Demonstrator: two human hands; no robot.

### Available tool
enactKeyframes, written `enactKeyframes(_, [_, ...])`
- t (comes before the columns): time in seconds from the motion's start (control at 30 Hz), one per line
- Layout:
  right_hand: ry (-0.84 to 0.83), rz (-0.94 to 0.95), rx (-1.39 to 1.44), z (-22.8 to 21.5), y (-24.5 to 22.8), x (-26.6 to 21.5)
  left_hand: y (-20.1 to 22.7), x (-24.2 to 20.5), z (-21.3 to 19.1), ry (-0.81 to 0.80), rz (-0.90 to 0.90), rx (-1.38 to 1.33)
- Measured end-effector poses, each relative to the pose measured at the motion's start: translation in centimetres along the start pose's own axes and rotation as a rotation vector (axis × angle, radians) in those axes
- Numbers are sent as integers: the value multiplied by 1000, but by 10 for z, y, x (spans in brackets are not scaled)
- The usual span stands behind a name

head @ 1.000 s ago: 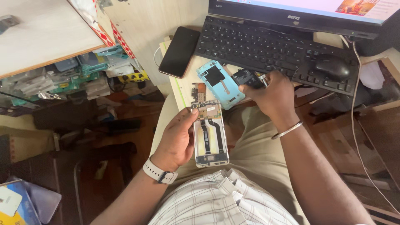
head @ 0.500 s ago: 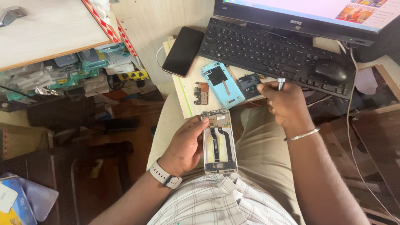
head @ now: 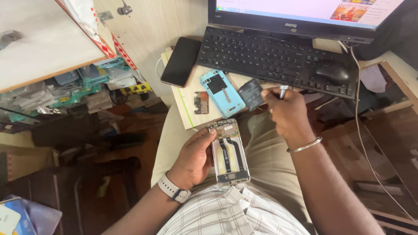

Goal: The person holds a disassembled smartphone chassis and uses a screwdriver to tighten screws on the internal components. They manipulate the device in their lap, adjusting the position of the motherboard and other parts while working.

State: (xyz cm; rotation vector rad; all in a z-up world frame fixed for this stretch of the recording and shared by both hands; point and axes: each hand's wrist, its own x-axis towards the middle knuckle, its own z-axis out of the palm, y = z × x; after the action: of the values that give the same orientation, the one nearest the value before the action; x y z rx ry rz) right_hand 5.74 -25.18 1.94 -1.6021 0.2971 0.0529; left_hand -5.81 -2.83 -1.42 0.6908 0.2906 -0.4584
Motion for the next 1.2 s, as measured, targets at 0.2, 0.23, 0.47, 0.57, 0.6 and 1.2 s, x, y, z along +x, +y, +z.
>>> enactKeyframes(0.2, [-55, 21, 26, 16, 10, -8, -1, 0, -10, 7, 112, 65])
enactKeyframes(0.23, [-50, 26, 49, 16, 10, -8, 0, -1, -10, 21, 90, 47])
enactKeyframes(0.47, [10, 154, 394, -39, 20, -4, 7, -3, -3, -65, 76, 28])
enactKeyframes(0.57, [-57, 236, 619, -67, 41, -11, 9, -3, -2, -125, 69, 56])
enactKeyframes(0.6, [-89, 285, 700, -75, 47, -16, 9, -3, -2, -135, 60, 68])
enactKeyframes(1.2, [-249, 188, 138, -22, 40, -119, -4, -12, 14, -170, 185, 243])
